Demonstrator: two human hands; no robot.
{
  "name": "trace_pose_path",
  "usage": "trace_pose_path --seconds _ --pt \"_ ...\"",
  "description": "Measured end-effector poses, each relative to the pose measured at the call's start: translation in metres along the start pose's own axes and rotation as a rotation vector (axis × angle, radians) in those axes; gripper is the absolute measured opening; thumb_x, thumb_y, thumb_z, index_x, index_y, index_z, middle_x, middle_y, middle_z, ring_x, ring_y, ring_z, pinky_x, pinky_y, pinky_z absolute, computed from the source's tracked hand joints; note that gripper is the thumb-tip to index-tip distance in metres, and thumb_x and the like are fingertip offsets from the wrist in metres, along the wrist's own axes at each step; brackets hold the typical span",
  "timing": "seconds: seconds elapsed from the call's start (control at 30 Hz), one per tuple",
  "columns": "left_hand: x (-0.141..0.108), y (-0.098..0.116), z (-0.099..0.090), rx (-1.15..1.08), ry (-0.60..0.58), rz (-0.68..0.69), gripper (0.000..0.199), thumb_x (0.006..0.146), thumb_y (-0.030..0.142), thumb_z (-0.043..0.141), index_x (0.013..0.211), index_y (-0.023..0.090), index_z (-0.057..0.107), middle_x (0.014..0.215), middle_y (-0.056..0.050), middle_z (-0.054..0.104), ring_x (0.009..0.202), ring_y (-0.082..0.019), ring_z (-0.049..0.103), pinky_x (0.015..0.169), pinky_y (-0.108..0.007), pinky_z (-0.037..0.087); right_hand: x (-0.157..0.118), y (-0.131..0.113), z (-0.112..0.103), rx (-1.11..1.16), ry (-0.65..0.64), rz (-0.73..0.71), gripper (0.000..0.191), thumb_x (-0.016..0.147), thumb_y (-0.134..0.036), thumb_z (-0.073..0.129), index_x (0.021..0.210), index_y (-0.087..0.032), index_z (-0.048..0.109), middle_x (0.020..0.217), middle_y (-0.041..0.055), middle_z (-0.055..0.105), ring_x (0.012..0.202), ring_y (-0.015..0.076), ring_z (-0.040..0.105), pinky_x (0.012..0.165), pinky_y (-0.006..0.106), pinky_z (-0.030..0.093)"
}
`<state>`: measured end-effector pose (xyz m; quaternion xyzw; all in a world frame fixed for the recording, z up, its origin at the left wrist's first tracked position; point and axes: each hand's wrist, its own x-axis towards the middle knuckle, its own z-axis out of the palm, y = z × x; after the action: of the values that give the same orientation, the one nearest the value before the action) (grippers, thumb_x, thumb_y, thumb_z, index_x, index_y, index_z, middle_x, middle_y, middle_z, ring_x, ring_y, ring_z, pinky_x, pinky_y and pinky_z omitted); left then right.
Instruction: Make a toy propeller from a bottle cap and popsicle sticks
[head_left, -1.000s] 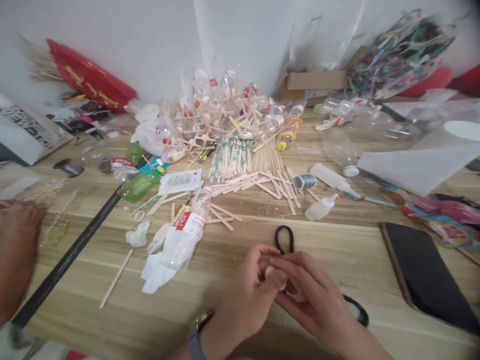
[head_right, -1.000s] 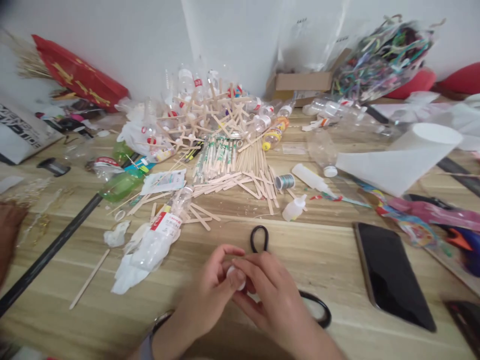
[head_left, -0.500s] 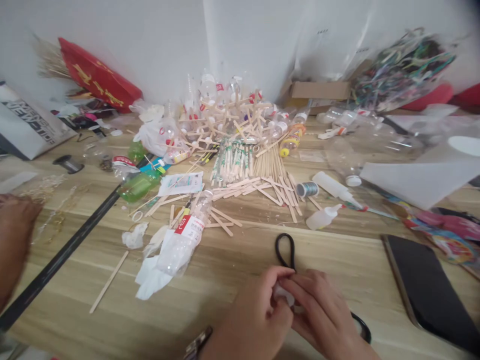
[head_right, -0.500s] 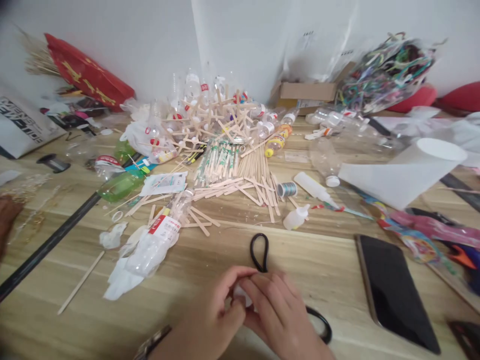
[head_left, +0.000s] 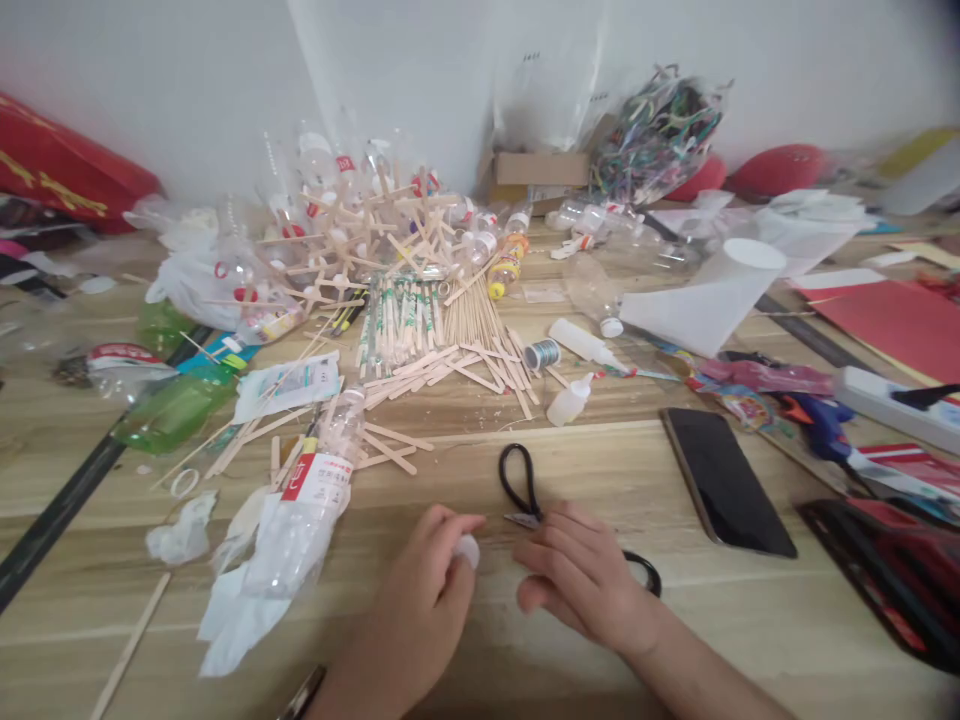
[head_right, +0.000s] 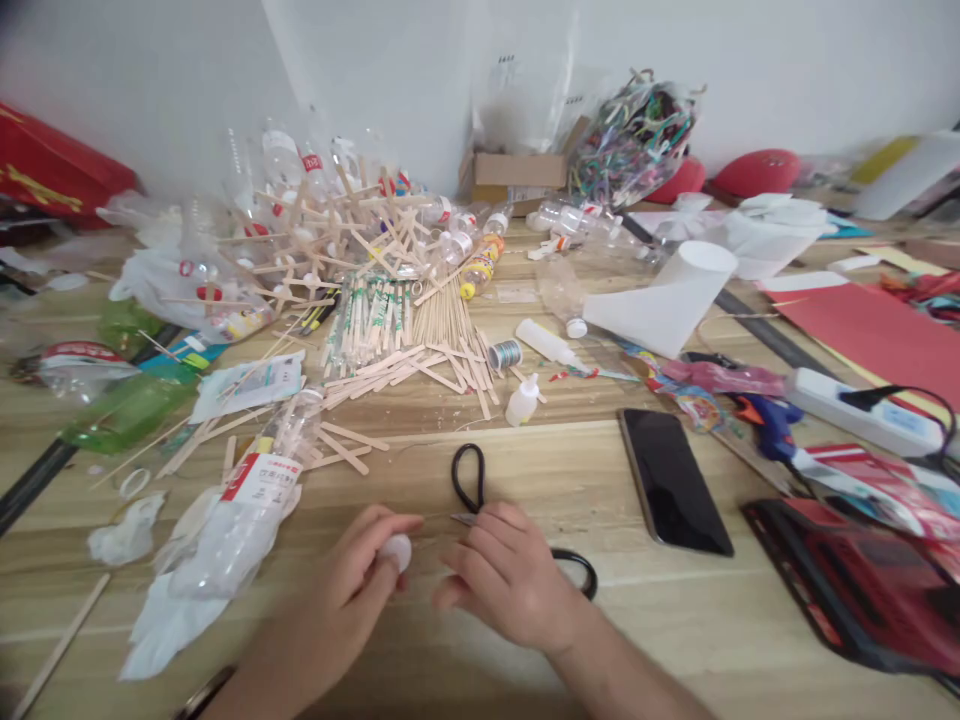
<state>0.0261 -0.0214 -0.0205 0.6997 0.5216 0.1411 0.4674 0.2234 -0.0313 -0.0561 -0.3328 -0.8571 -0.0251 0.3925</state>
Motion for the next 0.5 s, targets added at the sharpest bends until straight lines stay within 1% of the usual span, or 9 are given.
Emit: trace_pose_path --seconds 0.07,0.13,0.23,0.3,0.33,0.37,0.4,0.43,0.5 --pt "-0.002 -0.01 -0.005 0.077 0.046 0.009 0.038 0.094 0.024 0.031 0.118 0.016 0.06 0.111 -0.012 0.064 0.104 -0.025 0.062 0.094 -0.043 0.049 0.0 0.0 0.0 -0.039 0.026 0.051 0.021 0.101 -0.021 0.04 0.089 -0.018 0.056 0.059 -0.0013 0.058 0.051 0.0141 0.049 0.052 0.028 0.043" --pt "-0.005 -0.022 -0.007 0.119 0.092 0.013 0.037 0.096 0.027 0.031 0.117 0.018 0.06 0.112 -0.012 0.064 0.108 -0.025 0.061 0.097 -0.045 0.047 -0.002 0.002 0.0 -0.07 0.064 0.093 0.02 0.097 -0.011 0.038 0.09 -0.02 0.055 0.064 0.0001 0.061 0.053 0.014 0.053 0.052 0.027 0.044" --pt "-0.008 -0.036 -0.005 0.142 0.141 0.024 0.035 0.097 0.027 0.032 0.116 0.019 0.059 0.113 -0.011 0.065 0.108 -0.025 0.061 0.097 -0.045 0.048 -0.005 0.012 -0.009 -0.141 0.113 0.134 0.021 0.091 -0.006 0.042 0.092 -0.024 0.053 0.079 0.0029 0.066 0.07 0.0156 0.063 0.062 0.028 0.05" --pt "-0.011 -0.04 -0.001 0.146 0.148 0.026 0.033 0.097 0.027 0.031 0.116 0.02 0.058 0.113 -0.011 0.065 0.108 -0.024 0.061 0.096 -0.044 0.049 -0.007 0.025 -0.023 -0.231 0.134 0.193 0.02 0.088 -0.007 0.046 0.094 -0.024 0.055 0.089 0.006 0.067 0.083 0.0194 0.064 0.071 0.032 0.051" --pt "-0.013 -0.04 0.001 0.149 0.146 0.022 0.032 0.097 0.027 0.031 0.115 0.02 0.057 0.114 -0.011 0.064 0.108 -0.025 0.061 0.095 -0.045 0.049 -0.009 0.032 -0.033 -0.288 0.132 0.254 0.017 0.088 -0.01 0.048 0.096 -0.023 0.057 0.093 0.0095 0.067 0.089 0.0231 0.064 0.076 0.037 0.051" --pt "-0.015 -0.039 0.003 0.153 0.144 0.014 0.032 0.098 0.027 0.031 0.114 0.02 0.057 0.114 -0.011 0.064 0.109 -0.025 0.061 0.096 -0.045 0.048 -0.012 0.039 -0.043 -0.375 0.111 0.368 0.013 0.089 -0.014 0.049 0.095 -0.02 0.059 0.094 0.0125 0.067 0.089 0.026 0.064 0.078 0.041 0.05" --pt "-0.018 -0.037 0.005 0.159 0.143 0.003 0.032 0.098 0.028 0.03 0.113 0.02 0.057 0.114 -0.011 0.063 0.11 -0.026 0.06 0.096 -0.046 0.048 -0.017 0.045 -0.054 -0.573 0.054 0.59 0.014 0.092 -0.023 0.046 0.095 -0.021 0.06 0.094 0.0121 0.068 0.09 0.0268 0.064 0.079 0.041 0.051" --pt "-0.02 -0.034 0.007 0.166 0.136 -0.006 0.032 0.098 0.028 0.029 0.111 0.02 0.057 0.113 -0.011 0.062 0.109 -0.026 0.06 0.095 -0.047 0.048 -0.024 0.051 -0.065 -0.644 0.025 0.698 0.022 0.093 -0.03 0.045 0.096 -0.017 0.062 0.093 0.0162 0.068 0.09 0.0317 0.065 0.078 0.045 0.051" --pt "-0.024 -0.028 0.011 0.178 0.112 -0.022 0.034 0.098 0.028 0.027 0.112 0.02 0.057 0.113 -0.012 0.06 0.105 -0.026 0.061 0.093 -0.047 0.049 -0.042 0.061 -0.083 -0.708 -0.077 0.841 0.044 0.092 -0.043 0.044 0.1 -0.005 0.065 0.092 0.0266 0.067 0.084 0.0413 0.066 0.073 0.053 0.049"
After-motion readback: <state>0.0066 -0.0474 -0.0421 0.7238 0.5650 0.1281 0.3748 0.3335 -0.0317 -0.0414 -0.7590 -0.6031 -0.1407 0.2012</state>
